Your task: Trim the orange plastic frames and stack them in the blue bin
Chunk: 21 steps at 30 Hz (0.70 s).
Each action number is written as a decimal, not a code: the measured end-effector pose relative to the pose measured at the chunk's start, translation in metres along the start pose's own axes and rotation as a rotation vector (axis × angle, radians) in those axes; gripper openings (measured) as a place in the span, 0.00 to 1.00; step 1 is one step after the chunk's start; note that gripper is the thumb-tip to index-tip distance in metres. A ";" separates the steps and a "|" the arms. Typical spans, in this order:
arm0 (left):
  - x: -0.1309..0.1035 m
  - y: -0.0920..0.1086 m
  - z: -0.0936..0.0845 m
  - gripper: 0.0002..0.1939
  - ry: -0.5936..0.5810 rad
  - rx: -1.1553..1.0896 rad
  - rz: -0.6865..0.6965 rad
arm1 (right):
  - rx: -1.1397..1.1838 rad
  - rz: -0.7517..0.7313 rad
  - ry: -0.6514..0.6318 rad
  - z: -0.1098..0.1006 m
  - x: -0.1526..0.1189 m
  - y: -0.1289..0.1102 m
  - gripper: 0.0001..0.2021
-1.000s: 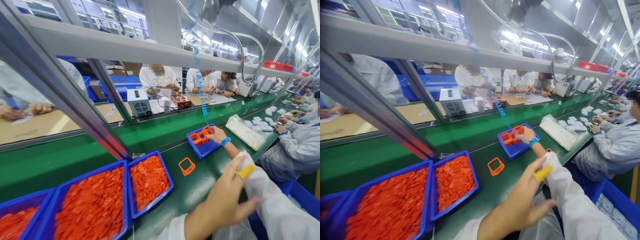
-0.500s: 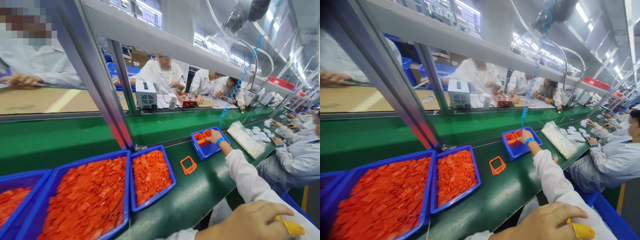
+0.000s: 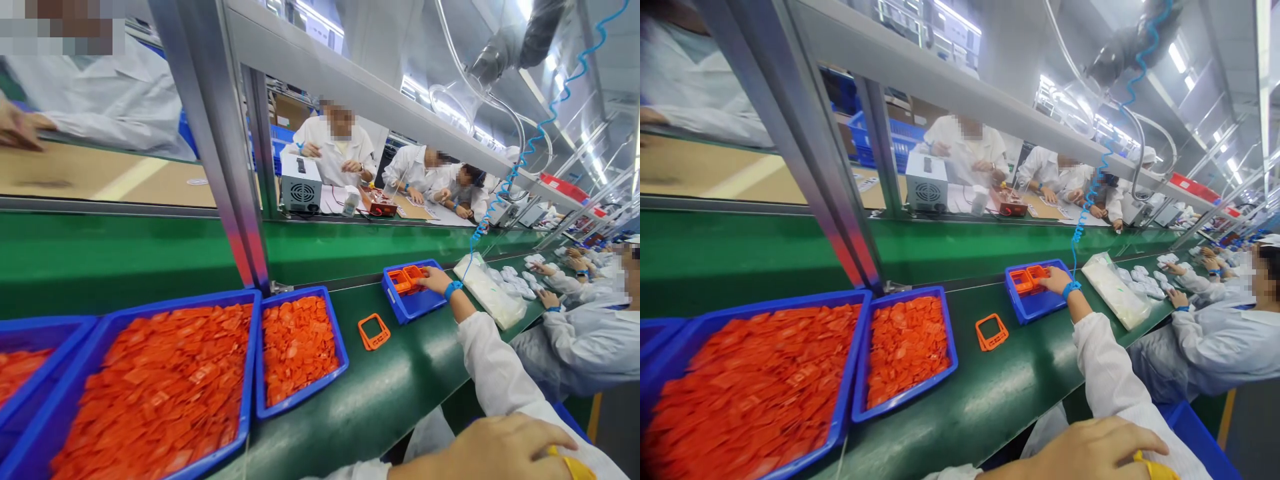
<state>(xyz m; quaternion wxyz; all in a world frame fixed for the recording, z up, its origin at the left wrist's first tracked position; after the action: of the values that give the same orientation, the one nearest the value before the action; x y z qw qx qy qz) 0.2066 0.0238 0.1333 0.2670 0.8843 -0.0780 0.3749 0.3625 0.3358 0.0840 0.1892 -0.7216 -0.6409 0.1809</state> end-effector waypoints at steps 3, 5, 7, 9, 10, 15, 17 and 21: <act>0.003 0.000 0.003 0.15 0.007 0.052 0.002 | -0.032 0.018 0.009 0.003 -0.002 0.001 0.20; 0.004 0.001 0.000 0.15 -0.001 0.072 0.000 | -0.040 0.026 0.021 0.004 -0.002 0.002 0.20; 0.004 0.004 -0.006 0.18 -0.016 0.076 0.009 | -0.047 0.040 0.037 0.002 -0.003 0.006 0.18; 0.003 0.008 -0.012 0.19 -0.035 0.051 0.015 | -0.056 0.058 0.073 -0.008 -0.009 0.016 0.18; 0.001 0.010 -0.014 0.18 -0.038 0.024 0.011 | -0.062 0.071 0.101 -0.016 -0.015 0.024 0.18; -0.003 0.017 -0.015 0.20 -0.077 -0.115 -0.031 | -0.130 0.210 0.228 -0.072 -0.084 0.094 0.21; -0.003 0.022 -0.012 0.21 -0.125 -0.127 -0.007 | -0.162 0.284 0.237 -0.081 -0.123 0.121 0.21; -0.005 0.032 -0.011 0.19 -0.153 -0.109 0.066 | -0.200 0.366 0.170 -0.063 -0.178 0.155 0.32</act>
<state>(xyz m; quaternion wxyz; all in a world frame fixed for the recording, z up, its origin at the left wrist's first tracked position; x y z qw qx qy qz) 0.1853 0.0020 0.1496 0.2954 0.8916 -0.1475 0.3099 0.5066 0.1400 0.0630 0.1342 -0.8537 -0.4957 0.0864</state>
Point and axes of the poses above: each hand's wrist, its own x-axis towards the middle knuckle, its own z-axis out of the palm, y = z × x, the point moved 6 cm from there along x, towards the middle knuckle, and after that the axes turned 6 degrees about -z, right-handed, at the moved point
